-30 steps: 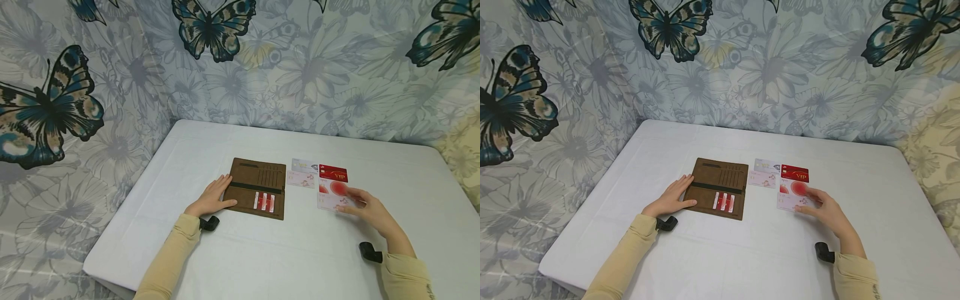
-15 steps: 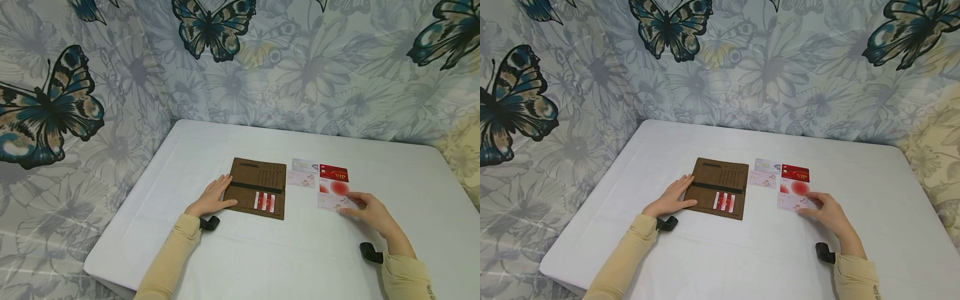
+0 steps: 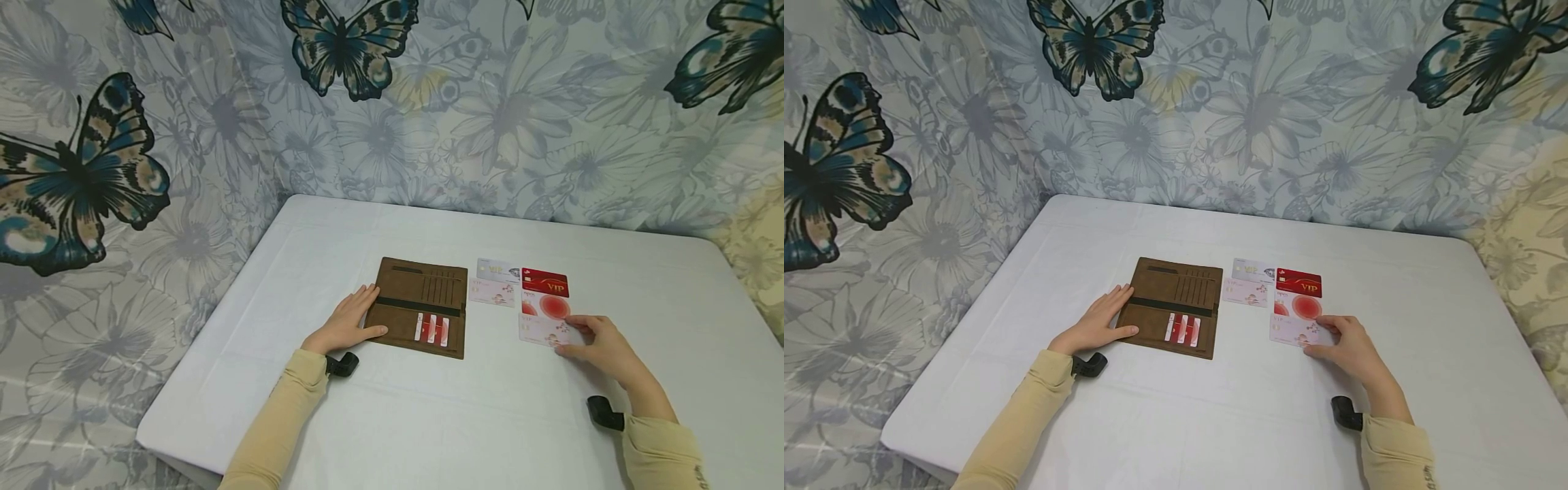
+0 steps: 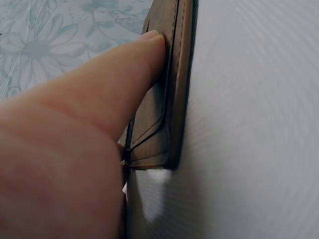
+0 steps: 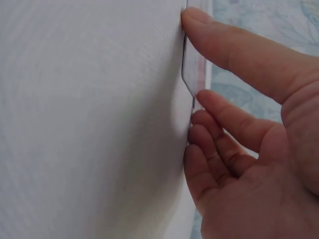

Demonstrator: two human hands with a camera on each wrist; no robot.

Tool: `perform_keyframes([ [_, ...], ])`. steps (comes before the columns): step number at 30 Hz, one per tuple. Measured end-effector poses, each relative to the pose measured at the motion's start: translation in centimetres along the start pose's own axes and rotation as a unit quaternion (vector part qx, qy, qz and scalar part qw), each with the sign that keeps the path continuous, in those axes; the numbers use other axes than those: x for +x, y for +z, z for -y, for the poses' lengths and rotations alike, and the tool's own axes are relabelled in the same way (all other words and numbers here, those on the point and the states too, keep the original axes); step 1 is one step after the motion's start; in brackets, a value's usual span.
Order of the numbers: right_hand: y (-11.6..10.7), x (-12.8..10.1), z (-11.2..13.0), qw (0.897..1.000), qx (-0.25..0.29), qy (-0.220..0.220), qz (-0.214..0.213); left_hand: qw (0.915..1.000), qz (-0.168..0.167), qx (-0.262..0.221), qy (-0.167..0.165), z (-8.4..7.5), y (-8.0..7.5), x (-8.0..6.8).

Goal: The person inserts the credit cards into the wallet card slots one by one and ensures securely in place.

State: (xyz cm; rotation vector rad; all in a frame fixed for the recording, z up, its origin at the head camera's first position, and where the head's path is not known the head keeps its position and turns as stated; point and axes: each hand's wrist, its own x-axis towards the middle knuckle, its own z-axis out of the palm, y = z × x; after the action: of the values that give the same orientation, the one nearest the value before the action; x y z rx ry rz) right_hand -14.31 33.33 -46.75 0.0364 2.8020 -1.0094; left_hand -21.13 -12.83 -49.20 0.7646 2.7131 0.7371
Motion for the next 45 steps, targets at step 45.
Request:
perform_keyframes([
  [45,-0.2,0.0,1.1,1.000,-0.008,0.012,-0.011,1.0000,0.004,0.004,-0.001,0.4,0.2,0.2],
])
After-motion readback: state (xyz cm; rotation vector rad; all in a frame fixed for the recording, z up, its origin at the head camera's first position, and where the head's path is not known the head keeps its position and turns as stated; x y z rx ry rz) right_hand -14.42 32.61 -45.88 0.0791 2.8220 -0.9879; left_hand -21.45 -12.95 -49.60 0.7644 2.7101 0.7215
